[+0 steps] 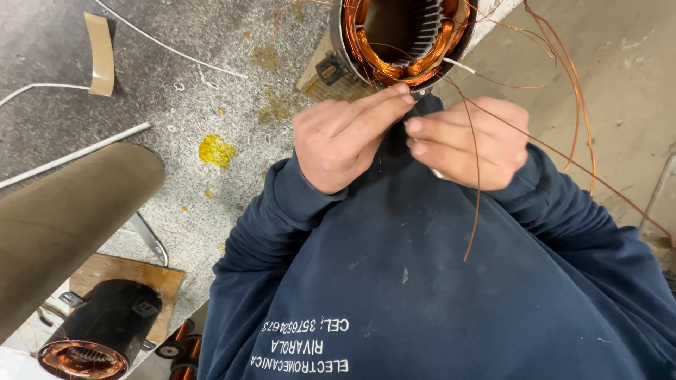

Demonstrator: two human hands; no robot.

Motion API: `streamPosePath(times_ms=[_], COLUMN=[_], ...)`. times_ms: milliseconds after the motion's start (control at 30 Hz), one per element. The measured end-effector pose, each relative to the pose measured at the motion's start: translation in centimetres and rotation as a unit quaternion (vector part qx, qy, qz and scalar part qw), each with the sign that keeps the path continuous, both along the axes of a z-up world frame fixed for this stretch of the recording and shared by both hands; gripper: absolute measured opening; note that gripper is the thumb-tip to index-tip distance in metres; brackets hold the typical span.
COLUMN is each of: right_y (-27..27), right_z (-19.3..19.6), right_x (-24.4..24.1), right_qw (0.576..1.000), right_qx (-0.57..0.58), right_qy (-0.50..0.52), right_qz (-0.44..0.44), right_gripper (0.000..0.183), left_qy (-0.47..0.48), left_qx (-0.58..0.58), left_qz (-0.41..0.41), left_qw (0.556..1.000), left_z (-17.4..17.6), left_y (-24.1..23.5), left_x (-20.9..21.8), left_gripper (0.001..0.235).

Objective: Rewinding an electric motor by inserting and securing copper wire coils into the stator and adding insulation.

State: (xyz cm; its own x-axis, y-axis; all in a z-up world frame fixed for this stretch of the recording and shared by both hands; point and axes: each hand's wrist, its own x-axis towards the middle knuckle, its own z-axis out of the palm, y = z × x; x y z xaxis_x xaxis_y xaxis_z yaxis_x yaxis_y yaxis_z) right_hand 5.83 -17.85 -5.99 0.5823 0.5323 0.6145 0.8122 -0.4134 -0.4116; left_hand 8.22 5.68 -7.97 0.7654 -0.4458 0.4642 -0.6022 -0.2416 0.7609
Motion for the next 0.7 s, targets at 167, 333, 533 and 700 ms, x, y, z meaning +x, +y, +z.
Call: streamPosePath(times_ms=[167, 333, 533, 700], right_y=[0.2, 0.9, 1.0, 0.9], right_z=[-0.9, -0.6, 0.4, 0.0], right_x=[0.4, 0.9, 1.2, 1.0], right_qw=[0.998, 0.999, 1.0, 0.999], right_qx=[0.011, -0.016, -0.014, -0.019], right_qy=[-0.062, -0.029, -0.009, -0.009], right_qz=[0.008, -0.024, -0.02, -0.031], right_gripper=[0.025, 0.022, 0.024, 0.024], left_qy=[-0.013, 0.018, 0.025, 0.048], left_qx=[-0.001, -0.005, -0.009, 0.004], left_qz=[-0.018, 0.007, -0.024, 0.037], left_qw=[1.0, 1.0, 0.999, 0.998], left_z=[0.1, 0.1, 0.3, 0.3], left_y=[0.1, 0.1, 0.0, -0.2], left_x=[0.1, 0.2, 0.2, 0.1], left_gripper=[0.04, 0.039, 0.041, 0.039])
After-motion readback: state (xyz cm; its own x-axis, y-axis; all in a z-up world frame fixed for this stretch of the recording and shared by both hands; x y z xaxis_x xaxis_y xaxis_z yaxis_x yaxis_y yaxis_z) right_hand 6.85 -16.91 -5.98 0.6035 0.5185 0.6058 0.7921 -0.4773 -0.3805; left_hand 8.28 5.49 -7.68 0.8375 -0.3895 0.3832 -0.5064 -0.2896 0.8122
